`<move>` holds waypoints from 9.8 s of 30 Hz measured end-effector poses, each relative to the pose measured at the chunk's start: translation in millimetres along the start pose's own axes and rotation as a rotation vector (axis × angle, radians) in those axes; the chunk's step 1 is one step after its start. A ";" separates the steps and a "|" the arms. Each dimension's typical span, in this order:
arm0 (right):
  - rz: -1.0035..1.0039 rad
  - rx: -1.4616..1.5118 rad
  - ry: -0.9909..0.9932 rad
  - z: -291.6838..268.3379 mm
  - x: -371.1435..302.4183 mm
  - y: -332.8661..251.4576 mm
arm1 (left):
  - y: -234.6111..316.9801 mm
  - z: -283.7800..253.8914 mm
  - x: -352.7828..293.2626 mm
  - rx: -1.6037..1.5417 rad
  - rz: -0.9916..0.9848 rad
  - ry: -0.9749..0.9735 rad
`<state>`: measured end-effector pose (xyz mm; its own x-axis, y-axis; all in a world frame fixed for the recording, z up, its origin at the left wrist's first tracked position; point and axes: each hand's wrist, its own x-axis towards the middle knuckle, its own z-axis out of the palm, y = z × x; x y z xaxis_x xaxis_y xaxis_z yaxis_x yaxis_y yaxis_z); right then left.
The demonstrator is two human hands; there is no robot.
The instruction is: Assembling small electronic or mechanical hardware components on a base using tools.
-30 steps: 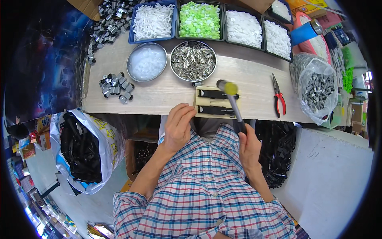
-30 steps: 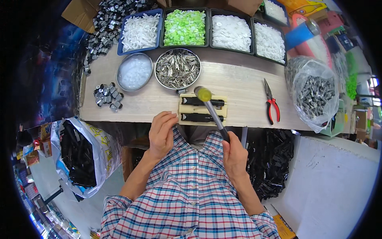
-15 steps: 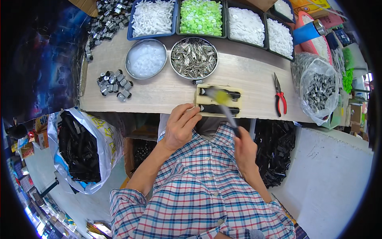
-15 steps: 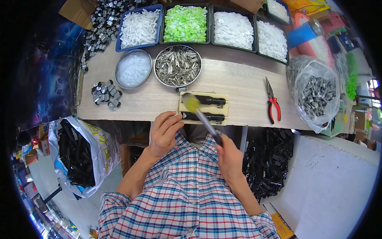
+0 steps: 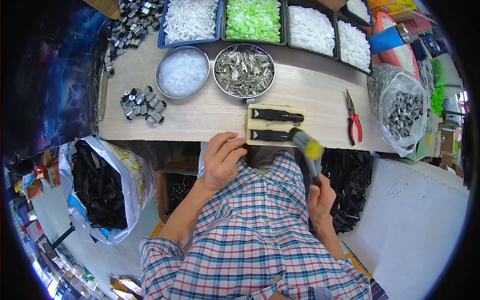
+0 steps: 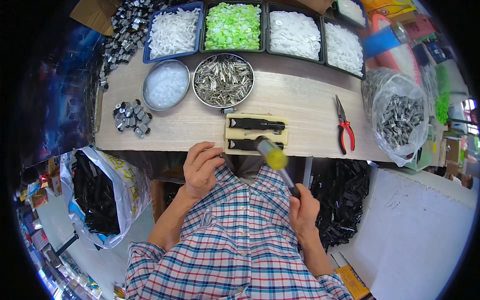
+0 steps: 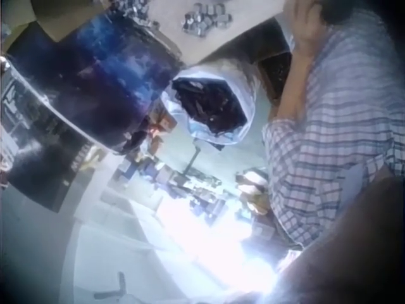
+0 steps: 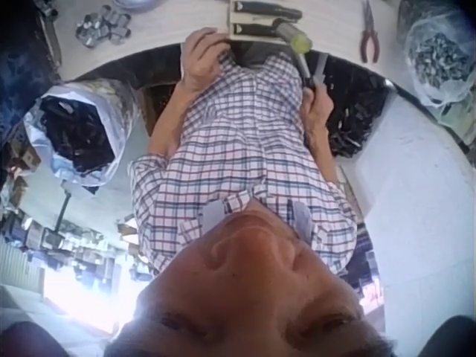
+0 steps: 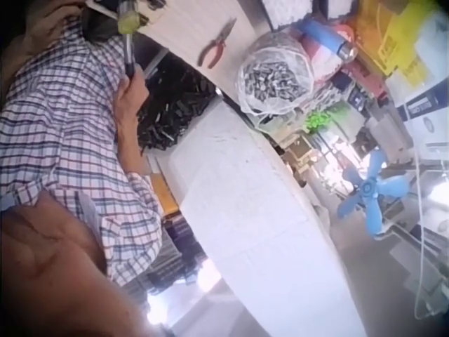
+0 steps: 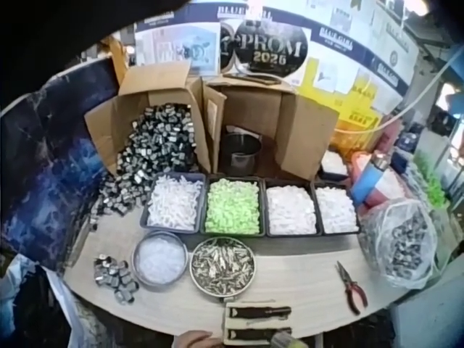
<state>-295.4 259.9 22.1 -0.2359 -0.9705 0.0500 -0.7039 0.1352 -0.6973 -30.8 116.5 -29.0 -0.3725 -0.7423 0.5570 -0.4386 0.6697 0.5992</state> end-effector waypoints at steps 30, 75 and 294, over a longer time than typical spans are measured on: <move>0.038 -0.204 0.319 2.3 71.8 31.0 | -0.1 -2.3 8.7 -0.004 -0.053 0.008; -0.113 -0.499 0.278 27.8 138.3 54.7 | 46.9 -15.8 37.3 -0.269 -0.314 -0.013; -0.832 -0.143 -0.352 175.1 144.9 -125.1 | -31.7 -70.4 3.5 0.373 -0.445 0.163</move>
<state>-124.3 67.4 -8.7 0.5863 -0.7674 0.2593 -0.6368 -0.6345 -0.4380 39.3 94.1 -5.5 0.0301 -0.9170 0.3977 -0.7917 0.2210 0.5695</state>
